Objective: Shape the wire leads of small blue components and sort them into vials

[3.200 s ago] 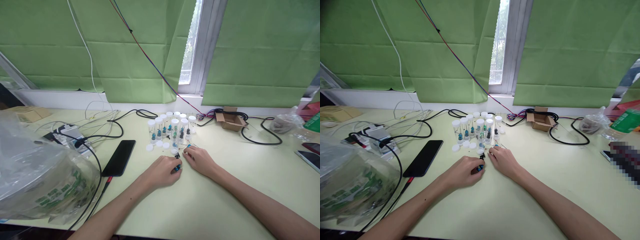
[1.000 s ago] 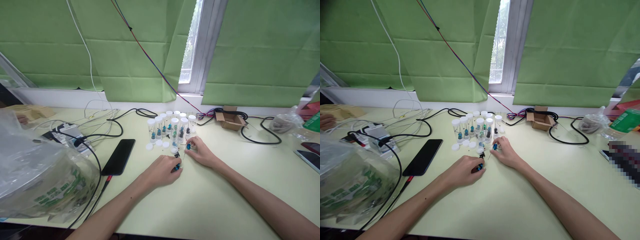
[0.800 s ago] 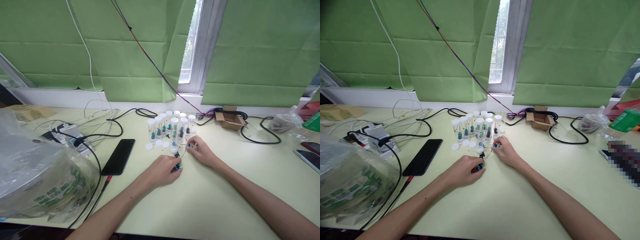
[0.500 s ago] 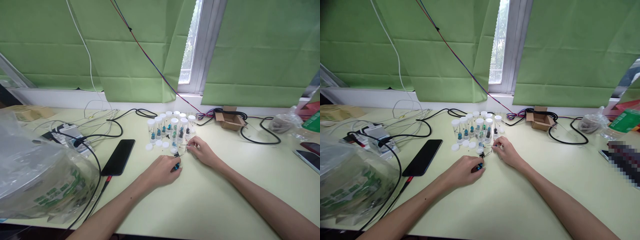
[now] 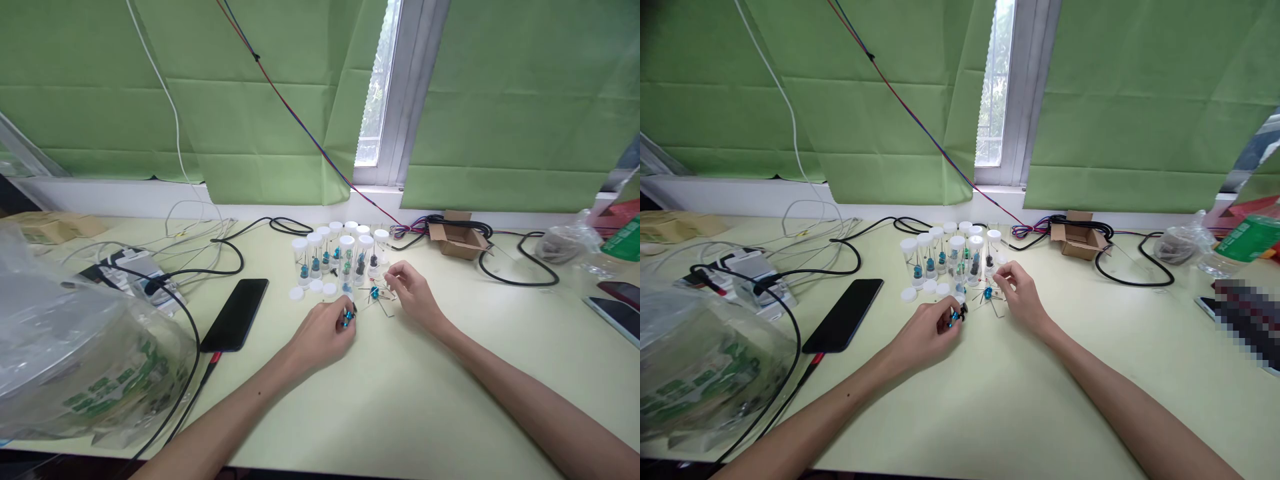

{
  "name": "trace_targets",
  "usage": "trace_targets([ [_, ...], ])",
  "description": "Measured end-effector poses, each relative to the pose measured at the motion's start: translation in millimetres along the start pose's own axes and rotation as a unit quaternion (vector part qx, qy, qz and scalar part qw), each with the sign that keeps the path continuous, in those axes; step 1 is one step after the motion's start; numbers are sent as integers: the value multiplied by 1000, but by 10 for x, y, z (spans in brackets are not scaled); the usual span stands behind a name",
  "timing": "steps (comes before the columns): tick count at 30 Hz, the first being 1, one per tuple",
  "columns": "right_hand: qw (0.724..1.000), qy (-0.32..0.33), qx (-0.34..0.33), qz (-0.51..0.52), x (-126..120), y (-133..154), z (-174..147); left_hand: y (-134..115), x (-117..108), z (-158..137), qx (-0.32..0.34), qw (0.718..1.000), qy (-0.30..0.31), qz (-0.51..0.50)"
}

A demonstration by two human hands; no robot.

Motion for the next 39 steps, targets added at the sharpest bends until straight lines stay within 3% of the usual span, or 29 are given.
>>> trace_targets([
  [12,996,-73,2,56,44,129,-64,15,9,15,8,999,3,-38],
  [22,998,-36,-33,43,152,234,-143,-30,-11,-14,18,1000,10,-21],
  [39,999,-16,-25,45,160,211,-145,-15,12,-21,28,999,16,-40],
])
Point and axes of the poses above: each hand's wrist, its own z-axis towards the middle knuckle, its own x-axis out of the palm, y = z × x, the point moved 2 cm from there along z, towards the middle knuckle, and after that the axes turned 9 degrees about -x, right-handed, at the moved point
